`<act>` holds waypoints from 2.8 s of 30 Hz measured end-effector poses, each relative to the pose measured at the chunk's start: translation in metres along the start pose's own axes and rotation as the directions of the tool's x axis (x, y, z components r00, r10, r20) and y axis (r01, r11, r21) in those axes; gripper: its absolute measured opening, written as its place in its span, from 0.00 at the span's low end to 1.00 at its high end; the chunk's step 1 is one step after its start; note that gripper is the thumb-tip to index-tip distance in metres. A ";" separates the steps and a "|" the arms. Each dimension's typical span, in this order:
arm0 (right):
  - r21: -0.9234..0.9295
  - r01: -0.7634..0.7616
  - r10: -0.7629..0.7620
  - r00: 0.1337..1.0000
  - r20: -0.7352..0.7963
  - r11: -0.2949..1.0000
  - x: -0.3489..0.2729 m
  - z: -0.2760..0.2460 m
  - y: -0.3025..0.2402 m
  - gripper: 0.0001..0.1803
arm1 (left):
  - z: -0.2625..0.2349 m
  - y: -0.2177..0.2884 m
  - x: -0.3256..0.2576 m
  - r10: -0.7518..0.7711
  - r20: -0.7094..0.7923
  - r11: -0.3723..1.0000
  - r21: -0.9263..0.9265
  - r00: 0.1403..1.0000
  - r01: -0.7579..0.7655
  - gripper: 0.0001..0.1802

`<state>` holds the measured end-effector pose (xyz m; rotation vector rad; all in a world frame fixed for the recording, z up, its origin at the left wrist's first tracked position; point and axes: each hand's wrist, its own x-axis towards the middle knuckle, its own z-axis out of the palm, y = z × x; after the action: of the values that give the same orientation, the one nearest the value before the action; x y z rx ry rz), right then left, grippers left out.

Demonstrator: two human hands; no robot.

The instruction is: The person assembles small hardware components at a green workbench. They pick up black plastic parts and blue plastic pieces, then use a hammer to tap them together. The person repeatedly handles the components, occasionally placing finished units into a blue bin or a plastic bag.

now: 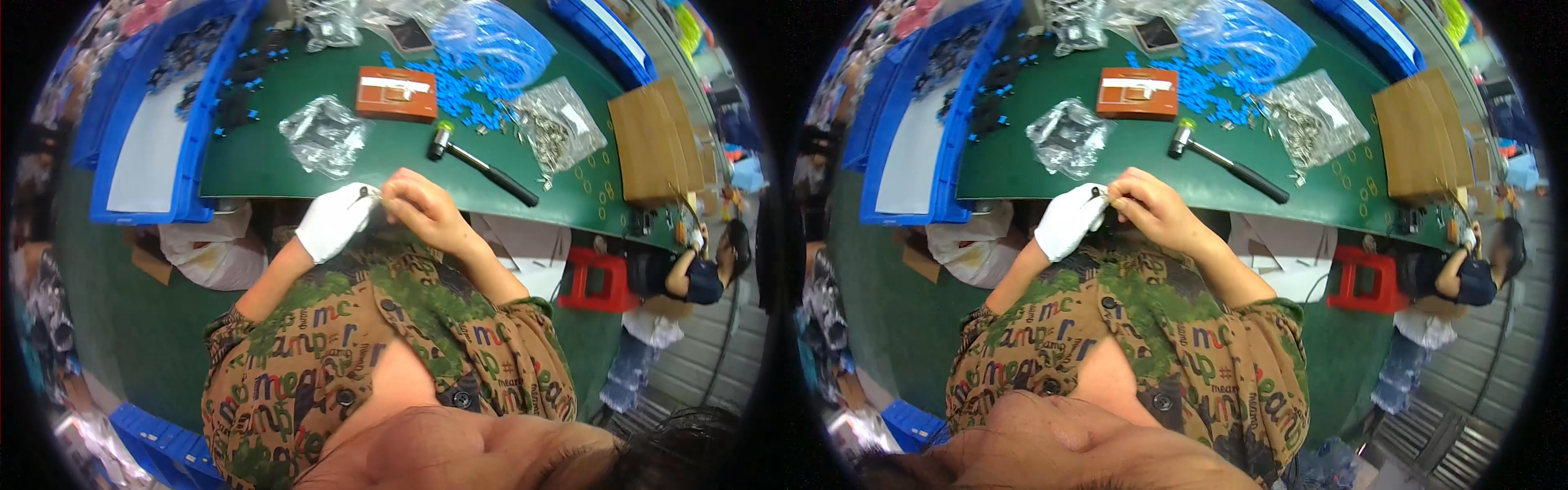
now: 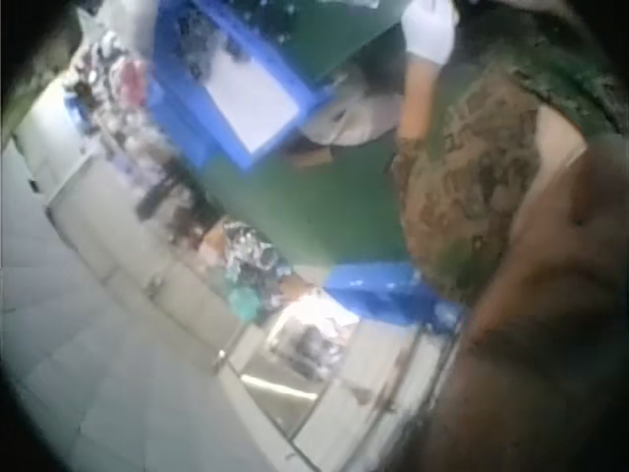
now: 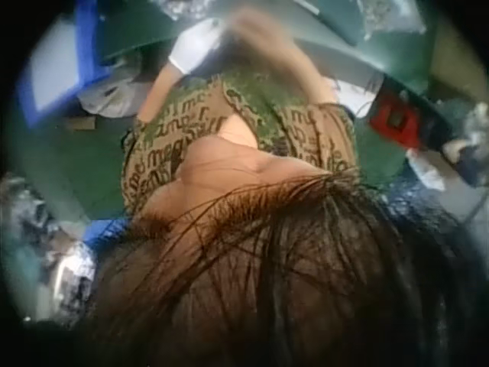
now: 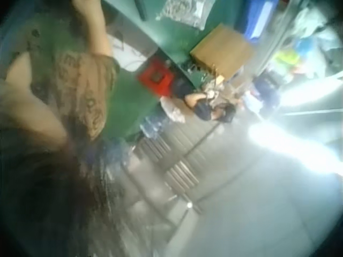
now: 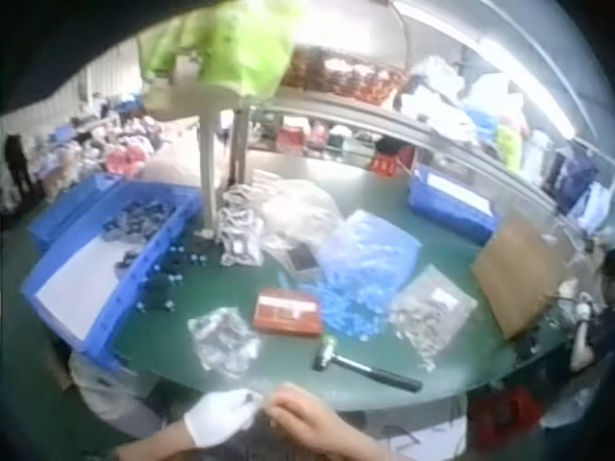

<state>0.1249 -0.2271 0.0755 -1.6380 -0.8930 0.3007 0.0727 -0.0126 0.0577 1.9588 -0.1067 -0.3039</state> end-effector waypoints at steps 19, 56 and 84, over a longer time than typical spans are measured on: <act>-0.288 0.074 -0.111 0.987 -0.113 0.955 0.001 0.018 0.011 0.03 | 0.009 -0.012 0.003 0.173 -0.028 0.934 0.322 0.985 -0.154 0.11; -0.579 0.218 -0.337 0.935 -0.106 0.786 -0.024 0.040 0.055 0.11 | -0.006 -0.019 -0.007 -0.122 0.379 0.931 -0.275 0.917 0.238 0.18; -0.489 0.236 -0.367 0.910 -0.192 0.840 -0.036 0.056 0.078 0.12 | 0.013 -0.018 -0.017 -0.170 0.261 0.970 -0.126 0.950 0.209 0.17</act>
<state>0.0958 -0.2128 -0.0214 -1.8677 -1.0382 -0.3906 0.0512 -0.0138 0.0394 1.7750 -0.0546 -0.6666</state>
